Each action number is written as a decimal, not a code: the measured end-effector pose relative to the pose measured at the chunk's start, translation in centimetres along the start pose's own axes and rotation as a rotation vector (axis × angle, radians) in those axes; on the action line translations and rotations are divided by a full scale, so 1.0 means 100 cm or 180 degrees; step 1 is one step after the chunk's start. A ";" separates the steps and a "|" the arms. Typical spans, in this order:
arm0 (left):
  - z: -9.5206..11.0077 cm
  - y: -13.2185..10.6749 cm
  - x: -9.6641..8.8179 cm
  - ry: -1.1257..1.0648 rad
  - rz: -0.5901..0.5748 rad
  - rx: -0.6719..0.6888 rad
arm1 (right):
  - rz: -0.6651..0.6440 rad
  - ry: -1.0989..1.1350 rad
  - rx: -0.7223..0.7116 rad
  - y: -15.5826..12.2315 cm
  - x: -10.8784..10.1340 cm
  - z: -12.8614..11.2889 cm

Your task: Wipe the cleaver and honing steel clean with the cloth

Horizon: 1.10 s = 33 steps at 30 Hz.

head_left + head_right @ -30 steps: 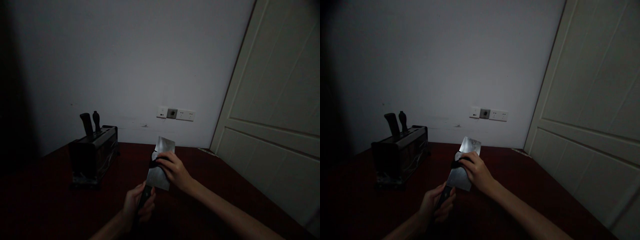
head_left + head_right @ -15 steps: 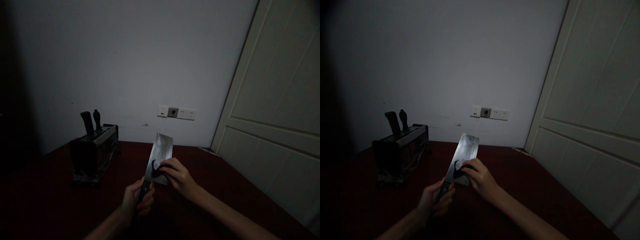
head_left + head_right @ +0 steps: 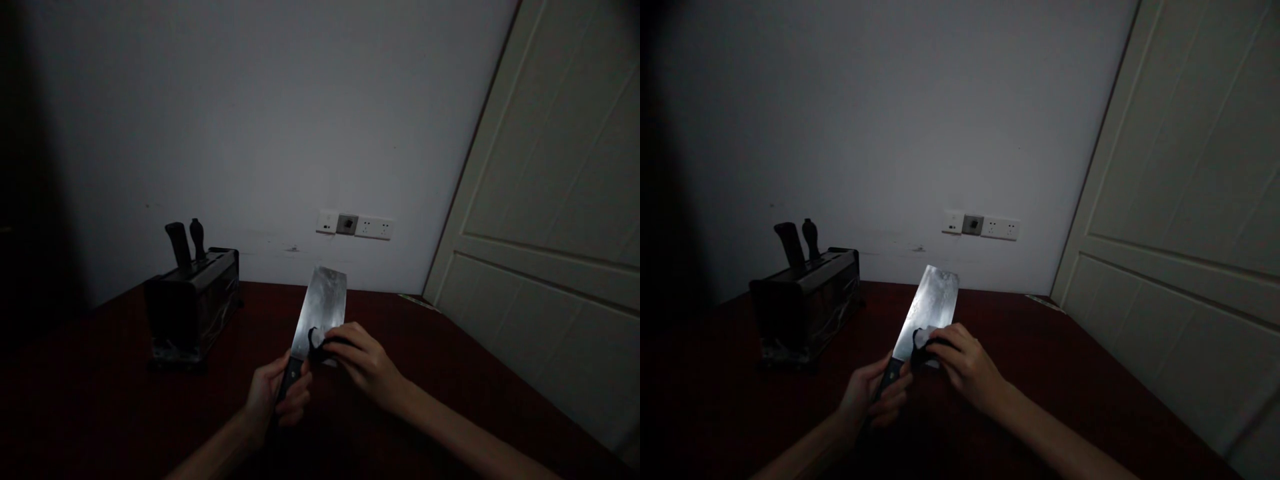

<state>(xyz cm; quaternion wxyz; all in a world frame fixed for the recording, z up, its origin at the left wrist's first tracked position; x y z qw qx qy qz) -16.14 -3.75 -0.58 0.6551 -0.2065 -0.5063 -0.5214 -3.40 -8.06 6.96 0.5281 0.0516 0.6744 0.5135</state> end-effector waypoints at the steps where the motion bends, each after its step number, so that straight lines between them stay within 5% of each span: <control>1: -0.001 0.000 0.001 0.0012 -0.0053 -0.0042 | 0.0057 -0.0055 0.0037 0.003 -0.004 0.008; 7: -0.007 -0.001 0.003 -0.0072 -0.0074 -0.0200 | 0.0515 -0.0556 0.0478 0.032 -0.024 0.068; 15: -0.002 -0.001 -0.003 -0.0138 0.0183 -0.0041 | 0.0053 -0.0042 0.0109 -0.004 0.002 -0.006; 23: -0.014 -0.002 0.001 -0.0158 -0.0061 -0.0302 | 0.0589 -0.0681 0.0572 0.033 -0.024 0.073; 25: -0.014 -0.002 -0.001 -0.0179 -0.0013 -0.0302 | 0.0611 -0.0662 0.0535 0.028 -0.019 0.063; 30: -0.006 -0.001 -0.008 -0.0184 0.0091 -0.0141 | 0.0092 -0.0115 0.0165 -0.002 0.006 -0.006; 33: -0.002 -0.001 -0.008 -0.0105 0.0128 -0.0065 | -0.0056 -0.0003 0.0080 -0.002 0.008 -0.011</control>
Point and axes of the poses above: each hand's wrist, its own y-axis towards the middle knuckle, its own x-axis out of the palm, z = x × y, the point moved 5 cm from there along y, towards the middle knuckle, and after that the axes turned 14 degrees about -y, right-handed, at the moved point
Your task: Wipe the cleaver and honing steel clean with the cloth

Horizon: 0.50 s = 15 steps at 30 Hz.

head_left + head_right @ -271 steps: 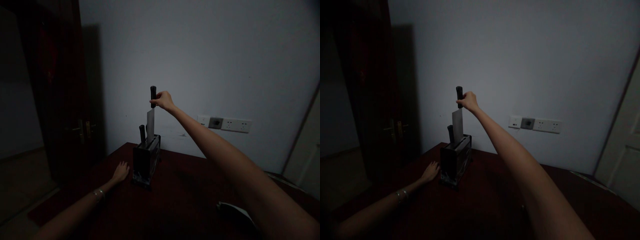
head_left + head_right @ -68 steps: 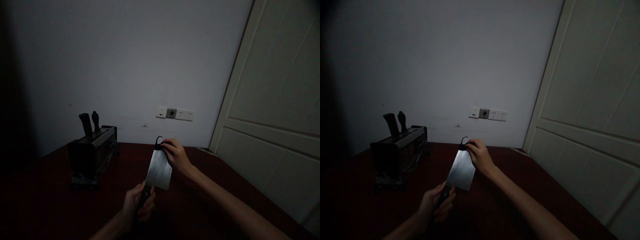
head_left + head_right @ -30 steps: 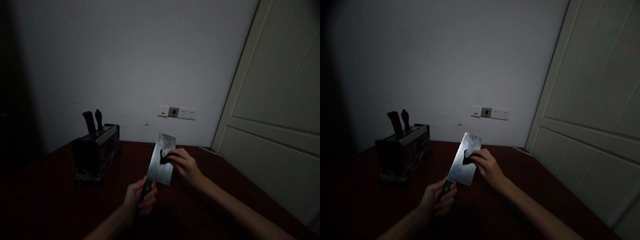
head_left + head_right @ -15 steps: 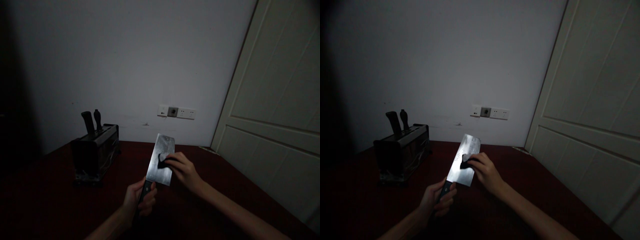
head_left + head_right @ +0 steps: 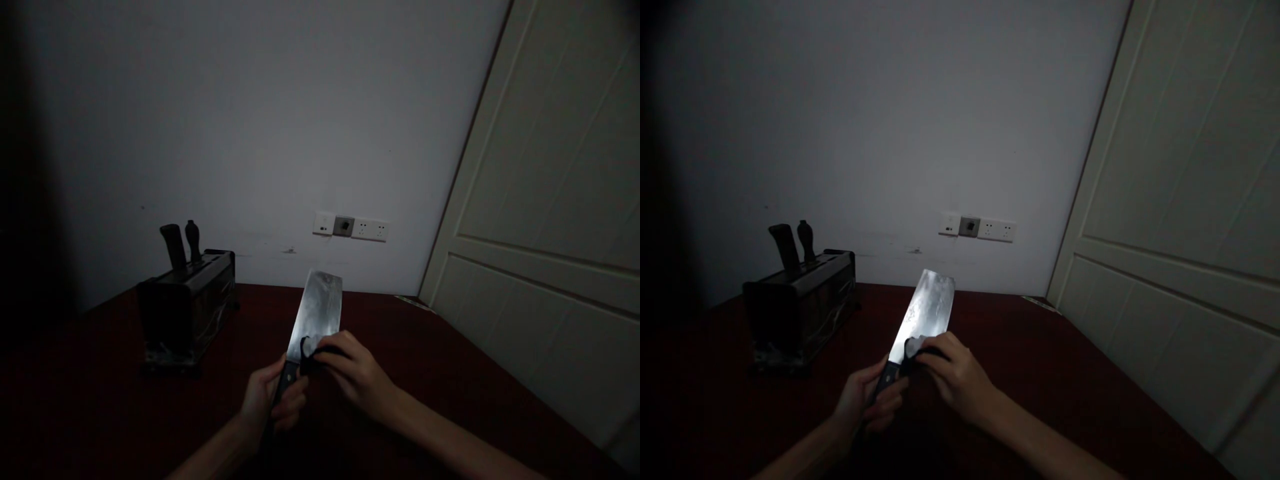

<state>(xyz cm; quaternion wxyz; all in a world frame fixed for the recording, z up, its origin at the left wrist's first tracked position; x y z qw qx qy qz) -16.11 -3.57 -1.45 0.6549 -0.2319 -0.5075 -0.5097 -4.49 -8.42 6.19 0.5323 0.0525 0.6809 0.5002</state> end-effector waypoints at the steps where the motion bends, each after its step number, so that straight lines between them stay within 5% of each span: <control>1: 0.000 0.000 0.000 0.0006 0.0010 0.0027 | 0.0046 -0.0050 0.0047 0.006 -0.003 0.009; 7: -0.007 -0.001 0.009 0.0005 -0.0227 -0.0029 | 0.0608 -0.0601 0.0498 0.048 -0.028 0.081; 15: 0.014 -0.002 0.007 0.0102 0.0019 0.0286 | 0.0082 -0.0090 -0.0279 0.023 0.003 -0.004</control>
Point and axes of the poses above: each hand's wrist, its own y-axis towards the middle knuckle, its own x-axis out of the palm, z = x × y, the point moved 5 cm from there along y, towards the middle knuckle, and after that the axes turned 14 degrees about -y, right-handed, at the moved point
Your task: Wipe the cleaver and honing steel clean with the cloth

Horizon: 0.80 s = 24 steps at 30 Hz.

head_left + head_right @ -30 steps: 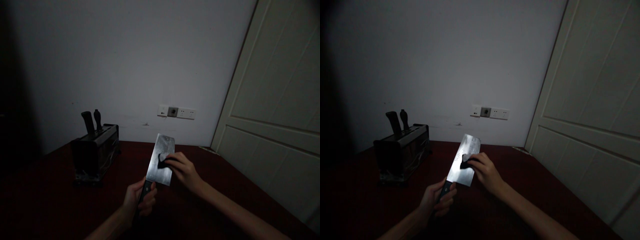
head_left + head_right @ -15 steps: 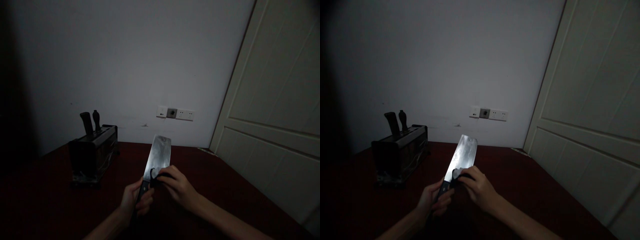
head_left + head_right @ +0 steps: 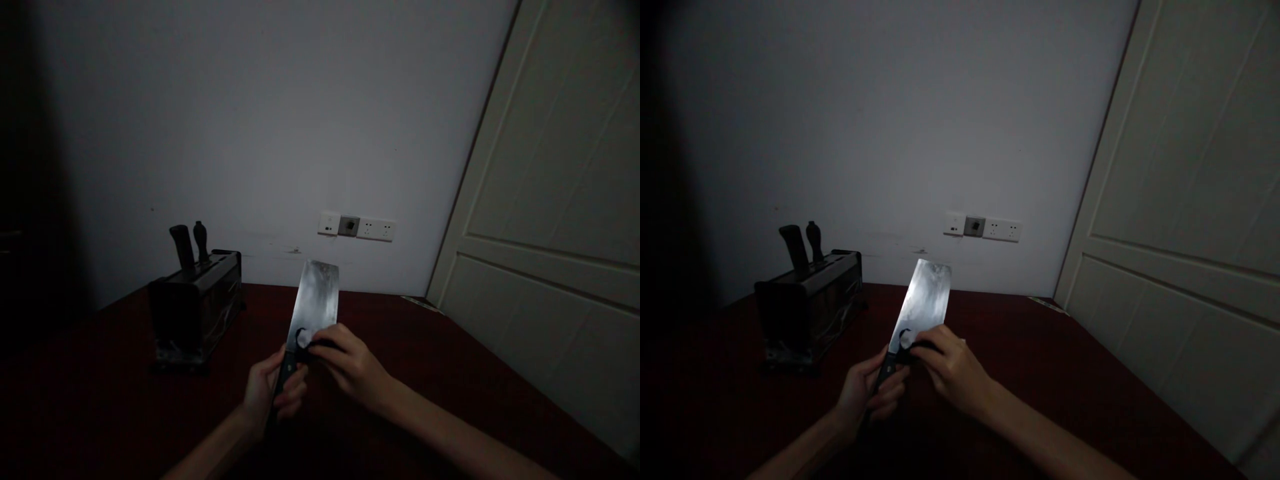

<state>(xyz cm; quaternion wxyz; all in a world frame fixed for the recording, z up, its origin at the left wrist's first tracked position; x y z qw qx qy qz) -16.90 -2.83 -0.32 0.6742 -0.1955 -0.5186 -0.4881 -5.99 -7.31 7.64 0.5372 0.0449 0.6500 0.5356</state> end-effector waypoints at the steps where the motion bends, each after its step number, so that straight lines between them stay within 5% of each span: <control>1: 0.002 0.000 0.001 0.0007 -0.0005 0.0023 | -0.0031 0.0027 -0.0032 0.003 0.000 0.001; 8: -0.001 -0.001 0.009 -0.0049 -0.0203 0.0027 | 0.0590 -0.0447 0.0518 0.057 -0.015 0.086; 10: 0.001 -0.001 0.007 -0.0102 -0.0159 0.0071 | 0.0580 -0.0367 0.0480 0.056 -0.007 0.079; 15: 0.008 -0.001 0.004 -0.0186 -0.0123 0.0202 | -0.0011 0.0204 -0.0025 0.030 0.019 0.005; 17: 0.007 -0.001 0.007 -0.0207 -0.0213 0.0152 | -0.0088 0.0252 -0.0056 0.031 0.018 -0.002; 24: -0.006 -0.002 0.014 -0.0182 -0.0300 -0.0142 | 0.0580 -0.0438 0.0506 0.080 -0.009 0.085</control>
Point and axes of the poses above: each hand's wrist, its own y-axis towards the middle knuckle, its own x-axis out of the palm, z = x × y, the point moved 5 cm from there along y, towards the middle knuckle, and after that the axes turned 14 degrees about -y, right-handed, at the moved point
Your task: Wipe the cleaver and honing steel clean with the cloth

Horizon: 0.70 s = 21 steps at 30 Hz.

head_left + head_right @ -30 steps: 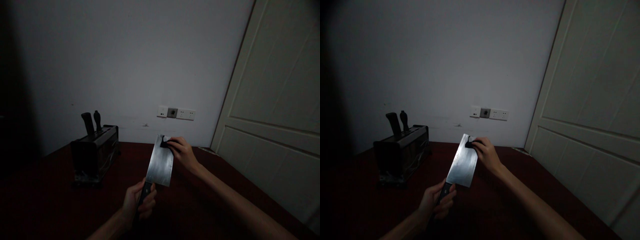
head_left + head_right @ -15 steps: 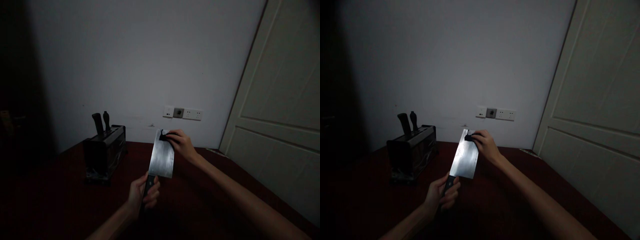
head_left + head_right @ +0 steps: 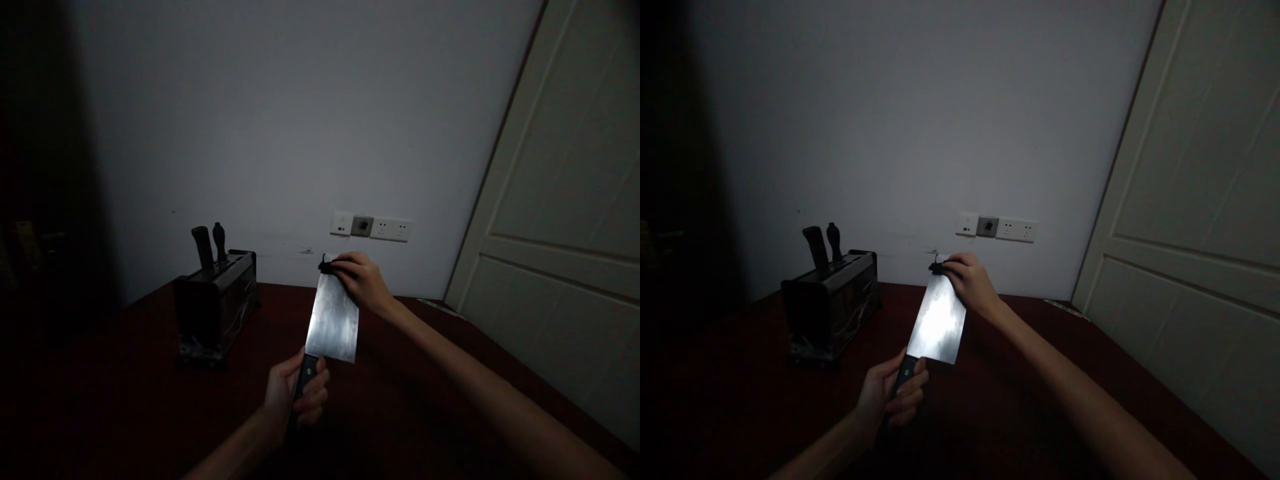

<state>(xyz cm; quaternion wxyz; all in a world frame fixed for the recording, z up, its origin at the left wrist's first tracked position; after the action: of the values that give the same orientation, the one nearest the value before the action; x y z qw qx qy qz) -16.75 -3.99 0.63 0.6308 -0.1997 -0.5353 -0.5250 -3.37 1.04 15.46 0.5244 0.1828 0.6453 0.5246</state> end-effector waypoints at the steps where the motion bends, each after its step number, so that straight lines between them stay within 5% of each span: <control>1: -0.001 0.000 -0.001 0.0001 0.0000 -0.0008 | 0.0025 -0.0024 0.0042 0.000 0.001 0.002; 9: 0.008 0.000 -0.006 0.0135 0.0042 0.0167 | -0.0624 0.0570 -0.0549 -0.058 0.001 -0.082; 17: -0.002 0.001 -0.004 0.0340 -0.0121 0.0073 | 0.0182 -0.0050 0.0031 -0.007 -0.009 -0.005; 21: -0.001 0.001 -0.009 0.0232 -0.0071 0.0096 | 0.0039 0.0221 -0.0053 -0.036 -0.002 -0.031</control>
<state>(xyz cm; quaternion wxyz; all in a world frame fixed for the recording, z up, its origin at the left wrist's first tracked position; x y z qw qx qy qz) -16.53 -3.63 -0.15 0.6469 -0.1649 -0.5220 -0.5309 -4.82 -1.98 12.16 0.4999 0.1640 0.6576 0.5392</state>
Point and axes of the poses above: each hand's wrist, its own y-axis towards the middle knuckle, its own x-axis out of the palm, z = x × y, the point moved 5 cm from there along y, towards the middle knuckle, and after that the axes turned 14 degrees about -y, right-handed, at the moved point
